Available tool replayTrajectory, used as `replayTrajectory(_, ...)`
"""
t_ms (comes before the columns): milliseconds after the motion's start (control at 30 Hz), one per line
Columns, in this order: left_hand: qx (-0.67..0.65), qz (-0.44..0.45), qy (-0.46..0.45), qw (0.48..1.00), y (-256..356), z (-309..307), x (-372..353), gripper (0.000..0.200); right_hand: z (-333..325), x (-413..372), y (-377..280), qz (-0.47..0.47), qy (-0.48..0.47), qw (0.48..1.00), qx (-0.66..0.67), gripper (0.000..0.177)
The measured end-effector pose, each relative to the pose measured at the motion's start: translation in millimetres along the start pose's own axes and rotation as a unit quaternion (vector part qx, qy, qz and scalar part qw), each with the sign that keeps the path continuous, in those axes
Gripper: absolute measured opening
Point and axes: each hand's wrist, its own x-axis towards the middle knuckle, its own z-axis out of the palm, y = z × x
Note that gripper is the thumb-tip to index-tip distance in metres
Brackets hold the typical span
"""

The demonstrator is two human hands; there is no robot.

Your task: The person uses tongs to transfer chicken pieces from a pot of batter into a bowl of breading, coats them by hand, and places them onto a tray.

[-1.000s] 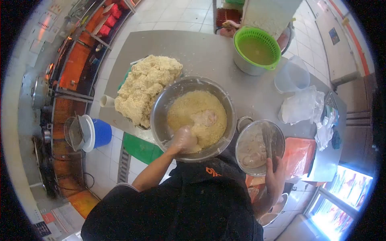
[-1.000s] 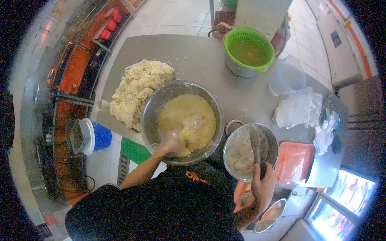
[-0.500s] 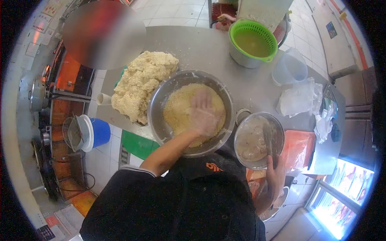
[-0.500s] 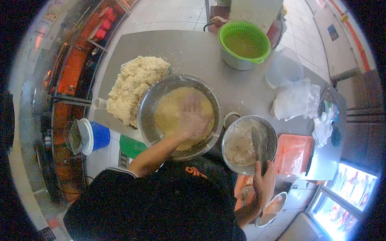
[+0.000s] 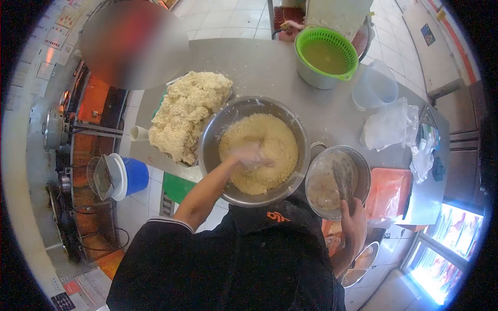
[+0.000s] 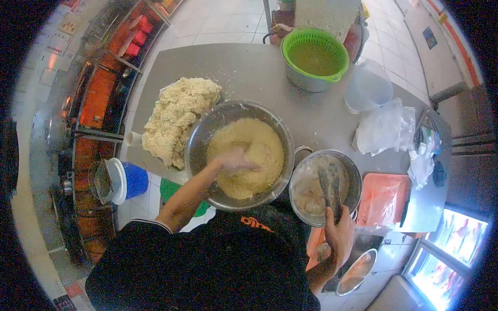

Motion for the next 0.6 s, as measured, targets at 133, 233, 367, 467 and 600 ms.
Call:
replayTrajectory(133, -0.108, 0.024, -0.001, 0.994, 9, -11, -21, 0.089, 3, 2, 11, -0.003, 0.016, 0.999, 0.036, 0.06)
replayTrajectory(233, -0.065, 0.032, 0.146, 0.987, -12, 5, -10, 0.086, 3, -2, 12, -0.009, 0.04, 0.999, 0.009, 0.06)
replayTrajectory(367, 0.083, 0.063, 0.276, 0.955, 32, -14, -63, 0.097, 3, 6, 9, -0.013, 0.021, 1.0, 0.007, 0.06)
replayTrajectory(467, 0.168, 0.046, 0.372, 0.912, 6, 56, -66, 0.105, 5, 9, 9, -0.014, 0.018, 0.999, 0.029, 0.061)
replayTrajectory(600, 0.155, -0.137, 0.21, 0.956, 25, 90, -72, 0.094, 10, 7, 14, -0.005, 0.031, 0.999, 0.014, 0.06)
